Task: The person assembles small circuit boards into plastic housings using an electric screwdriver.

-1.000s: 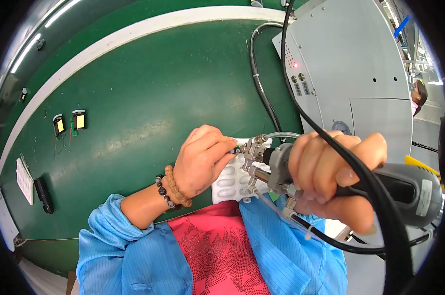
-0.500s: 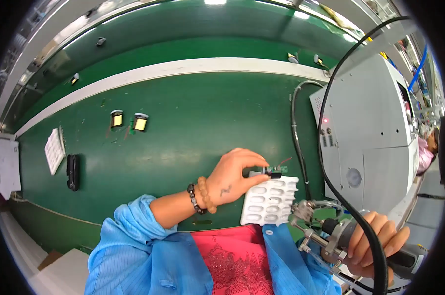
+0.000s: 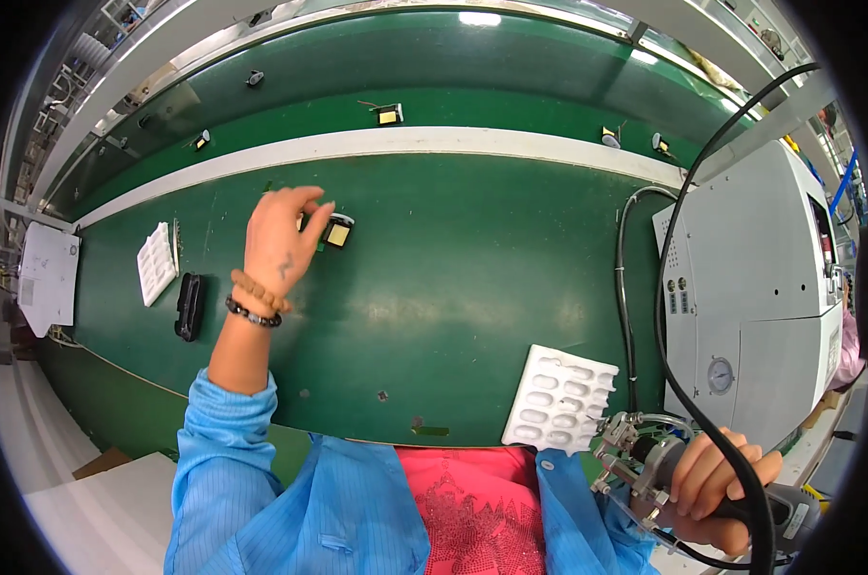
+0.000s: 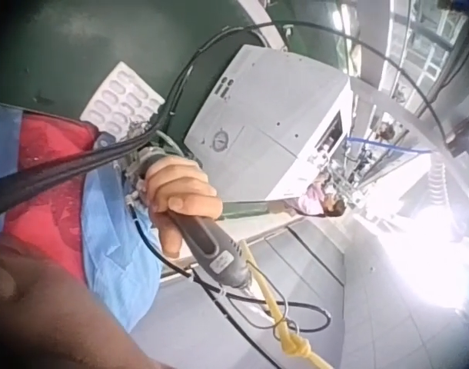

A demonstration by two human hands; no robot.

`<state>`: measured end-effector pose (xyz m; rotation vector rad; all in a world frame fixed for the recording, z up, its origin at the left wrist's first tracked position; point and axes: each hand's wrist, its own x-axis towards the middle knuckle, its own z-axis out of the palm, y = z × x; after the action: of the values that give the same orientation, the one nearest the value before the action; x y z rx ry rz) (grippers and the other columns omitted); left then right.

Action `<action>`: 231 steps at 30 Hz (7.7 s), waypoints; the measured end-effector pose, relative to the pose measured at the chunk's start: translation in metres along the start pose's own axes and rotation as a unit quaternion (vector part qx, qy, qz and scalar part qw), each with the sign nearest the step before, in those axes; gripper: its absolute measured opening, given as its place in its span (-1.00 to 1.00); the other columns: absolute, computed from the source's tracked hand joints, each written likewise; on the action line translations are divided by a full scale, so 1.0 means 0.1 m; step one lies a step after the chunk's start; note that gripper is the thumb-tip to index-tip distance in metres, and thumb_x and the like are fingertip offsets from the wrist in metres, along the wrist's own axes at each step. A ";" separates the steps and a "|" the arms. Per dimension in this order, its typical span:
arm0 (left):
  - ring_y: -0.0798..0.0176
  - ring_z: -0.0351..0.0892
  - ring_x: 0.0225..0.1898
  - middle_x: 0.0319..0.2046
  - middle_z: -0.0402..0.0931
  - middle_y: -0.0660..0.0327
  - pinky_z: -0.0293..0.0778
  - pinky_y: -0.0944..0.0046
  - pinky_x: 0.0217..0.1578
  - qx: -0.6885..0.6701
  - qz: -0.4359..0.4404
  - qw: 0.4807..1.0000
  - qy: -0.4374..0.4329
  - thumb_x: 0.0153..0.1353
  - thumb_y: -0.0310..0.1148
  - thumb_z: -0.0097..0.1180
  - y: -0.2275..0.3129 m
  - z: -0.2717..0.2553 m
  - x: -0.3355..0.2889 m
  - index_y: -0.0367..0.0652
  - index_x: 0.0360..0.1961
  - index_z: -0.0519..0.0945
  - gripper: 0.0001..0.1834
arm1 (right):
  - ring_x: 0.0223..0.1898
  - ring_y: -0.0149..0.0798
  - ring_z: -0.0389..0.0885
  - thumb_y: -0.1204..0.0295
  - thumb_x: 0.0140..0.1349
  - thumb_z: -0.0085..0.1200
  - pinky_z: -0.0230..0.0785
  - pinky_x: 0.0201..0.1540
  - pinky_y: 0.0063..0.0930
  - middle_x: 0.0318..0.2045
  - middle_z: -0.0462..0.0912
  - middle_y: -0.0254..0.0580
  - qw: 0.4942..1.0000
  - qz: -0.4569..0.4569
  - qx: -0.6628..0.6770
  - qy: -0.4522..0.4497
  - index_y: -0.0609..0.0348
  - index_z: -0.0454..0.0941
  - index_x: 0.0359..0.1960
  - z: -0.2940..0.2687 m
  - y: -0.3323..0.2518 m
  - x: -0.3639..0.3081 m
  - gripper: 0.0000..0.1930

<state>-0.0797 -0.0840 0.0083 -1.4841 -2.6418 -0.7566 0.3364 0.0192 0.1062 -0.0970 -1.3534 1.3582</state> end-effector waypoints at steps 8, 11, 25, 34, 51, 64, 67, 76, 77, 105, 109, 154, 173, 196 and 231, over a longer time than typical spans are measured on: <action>-0.05 0.53 -0.25 -0.39 0.58 0.00 0.47 0.05 -0.25 0.185 -0.028 0.982 -0.020 0.08 0.01 0.26 0.16 0.21 -0.14 -0.27 -0.33 0.58 -0.52 | -0.79 -0.49 0.40 0.10 0.09 0.34 0.31 -0.76 -0.71 -0.75 0.43 -0.39 0.999 0.003 0.037 -0.037 0.17 0.32 -0.34 0.04 0.15 0.00 -0.53; -0.10 0.54 -0.32 -0.45 0.56 -0.01 0.46 0.02 -0.30 0.190 -0.026 0.981 -0.041 0.08 -0.02 0.27 0.15 0.25 -0.11 -0.25 -0.34 0.63 -0.56 | -0.79 -0.48 0.41 0.11 0.10 0.34 0.31 -0.76 -0.70 -0.75 0.44 -0.38 0.999 0.000 0.038 -0.034 0.18 0.32 -0.34 0.04 0.14 -0.01 -0.53; 0.28 0.52 -0.30 -0.34 0.55 0.20 0.46 0.29 -0.19 -0.275 0.023 0.958 -0.073 -0.01 -0.49 0.26 0.67 0.02 -0.22 -0.26 -0.09 0.55 -0.60 | -0.71 -0.29 0.53 0.39 0.12 0.33 0.47 -0.64 -0.48 -0.64 0.53 -0.26 0.991 0.063 0.054 -0.103 0.21 0.37 -0.36 -0.05 0.09 0.01 -0.68; 0.03 0.53 0.06 -0.02 0.48 -0.25 0.47 0.06 0.07 -0.772 0.059 0.591 -0.227 -0.03 -0.74 0.26 1.43 0.05 -0.77 -0.31 -0.02 0.37 -0.48 | -0.61 -0.19 0.62 0.59 -0.08 0.42 0.49 -0.56 -0.38 -0.55 0.62 -0.05 0.982 0.162 0.061 -0.078 0.30 0.49 -0.38 0.12 0.10 0.04 -0.70; -0.01 0.45 0.15 0.07 0.40 -0.27 0.44 0.02 0.14 -0.869 0.004 0.383 -0.314 0.02 -0.84 0.13 1.88 0.12 -1.07 -0.20 0.06 0.32 -0.42 | -0.52 -0.41 0.50 0.48 0.00 0.36 0.35 -0.44 -0.63 -0.49 0.60 -0.18 0.948 0.138 -0.261 -0.115 0.30 0.55 -0.24 0.15 0.14 -0.03 -0.69; -0.12 0.43 0.18 0.13 0.34 -0.32 0.37 -0.03 0.21 -0.780 0.116 0.546 -0.284 0.07 -0.79 0.18 1.78 0.07 -0.88 -0.40 0.07 0.36 -0.49 | -0.48 -0.29 0.61 0.63 -0.02 0.31 0.48 -0.42 -0.57 -0.47 0.62 -0.10 0.954 0.128 -0.241 -0.122 0.35 0.59 -0.34 0.14 0.16 0.05 -0.80; -0.10 0.43 0.17 0.10 0.37 -0.28 0.38 0.00 0.21 -0.783 0.098 0.542 -0.289 0.04 -0.79 0.20 1.80 0.05 -0.86 -0.40 0.07 0.37 -0.47 | -0.51 -0.32 0.58 0.66 -0.03 0.29 0.45 -0.45 -0.57 -0.50 0.61 -0.11 0.957 0.099 -0.244 -0.120 0.34 0.58 -0.35 0.13 0.21 0.05 -0.82; -0.05 0.48 0.14 0.08 0.41 -0.24 0.42 0.06 0.18 -0.753 0.136 0.581 -0.276 0.02 -0.76 0.25 1.84 0.04 -0.86 -0.40 0.06 0.41 -0.47 | -0.51 -0.32 0.57 0.66 -0.07 0.29 0.41 -0.48 -0.58 -0.52 0.60 -0.14 0.954 0.076 -0.264 -0.118 0.33 0.58 -0.38 0.11 0.24 0.07 -0.81; -0.05 0.48 0.14 0.08 0.41 -0.24 0.42 0.06 0.18 -0.753 0.136 0.582 -0.275 0.02 -0.76 0.25 1.85 0.03 -0.88 -0.40 0.06 0.41 -0.47 | -0.52 -0.32 0.57 0.67 -0.08 0.28 0.41 -0.48 -0.57 -0.51 0.60 -0.13 0.962 0.066 -0.238 -0.117 0.33 0.58 -0.38 0.13 0.27 0.09 -0.81; 0.01 0.63 -0.18 -0.16 0.63 -0.02 0.57 0.18 -0.15 -0.517 0.276 0.792 -0.173 -0.13 -0.66 0.35 1.96 -0.07 -0.66 -0.36 -0.08 0.60 -0.53 | -0.53 -0.30 0.56 0.59 -0.06 0.32 0.44 -0.47 -0.57 -0.51 0.59 -0.05 0.960 0.132 -0.227 -0.101 0.38 0.58 -0.39 0.06 0.16 0.08 -0.80; 0.01 0.64 -0.17 -0.16 0.64 -0.02 0.57 0.18 -0.15 -0.516 0.299 0.787 -0.160 -0.12 -0.66 0.34 1.94 -0.04 -0.65 -0.36 -0.07 0.60 -0.52 | -0.52 -0.31 0.58 0.58 -0.05 0.33 0.47 -0.44 -0.57 -0.50 0.61 -0.01 0.954 0.141 -0.233 -0.128 0.38 0.59 -0.37 0.06 0.14 0.12 -0.80; 0.17 0.61 -0.28 -0.18 0.56 -0.04 0.57 0.28 -0.33 -0.556 0.257 0.722 -0.321 -0.09 -0.59 0.41 2.07 -0.03 -0.49 -0.37 -0.13 0.59 -0.58 | -0.54 -0.27 0.62 0.62 -0.11 0.36 0.46 -0.51 -0.55 -0.52 0.64 -0.07 0.934 0.167 -0.217 -0.232 0.33 0.62 -0.38 -0.23 0.11 0.29 -0.79; 0.14 0.63 -0.24 -0.24 0.60 0.09 0.56 0.27 -0.25 -0.396 0.232 0.873 -0.162 -0.08 -0.68 0.29 2.08 1.01 -0.89 -0.24 -0.25 0.61 -0.69 | -0.72 -0.57 0.45 0.09 0.15 0.23 0.41 -0.63 -0.74 -0.66 0.44 -0.46 0.986 0.123 -0.035 -0.106 0.07 0.35 -0.33 -0.46 -0.32 0.37 -0.62; 0.15 0.65 -0.15 -0.23 0.66 0.10 0.54 0.28 -0.10 -0.464 0.073 0.846 -0.252 -0.12 -0.65 0.32 2.05 1.35 -0.90 -0.24 -0.31 0.68 -0.73 | -0.62 -0.51 0.46 -0.05 0.14 0.23 0.35 -0.55 -0.69 -0.55 0.46 -0.41 0.992 0.055 -0.027 -0.113 0.07 0.35 -0.21 -0.43 0.38 0.27 -0.50; 0.13 0.66 -0.18 -0.25 0.65 0.07 0.57 0.27 -0.15 -0.453 0.085 0.859 -0.221 -0.15 -0.68 0.31 2.09 1.42 -0.92 -0.27 -0.32 0.67 -0.72 | -0.60 -0.52 0.47 -0.08 0.10 0.26 0.33 -0.52 -0.66 -0.51 0.48 -0.41 0.976 0.096 -0.032 -0.193 0.01 0.33 -0.20 -0.51 0.51 0.35 -0.48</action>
<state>0.1703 -0.0086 -0.0555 -2.2683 -2.4388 -2.0445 0.3300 0.0924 0.0743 -0.0073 -1.7492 1.5497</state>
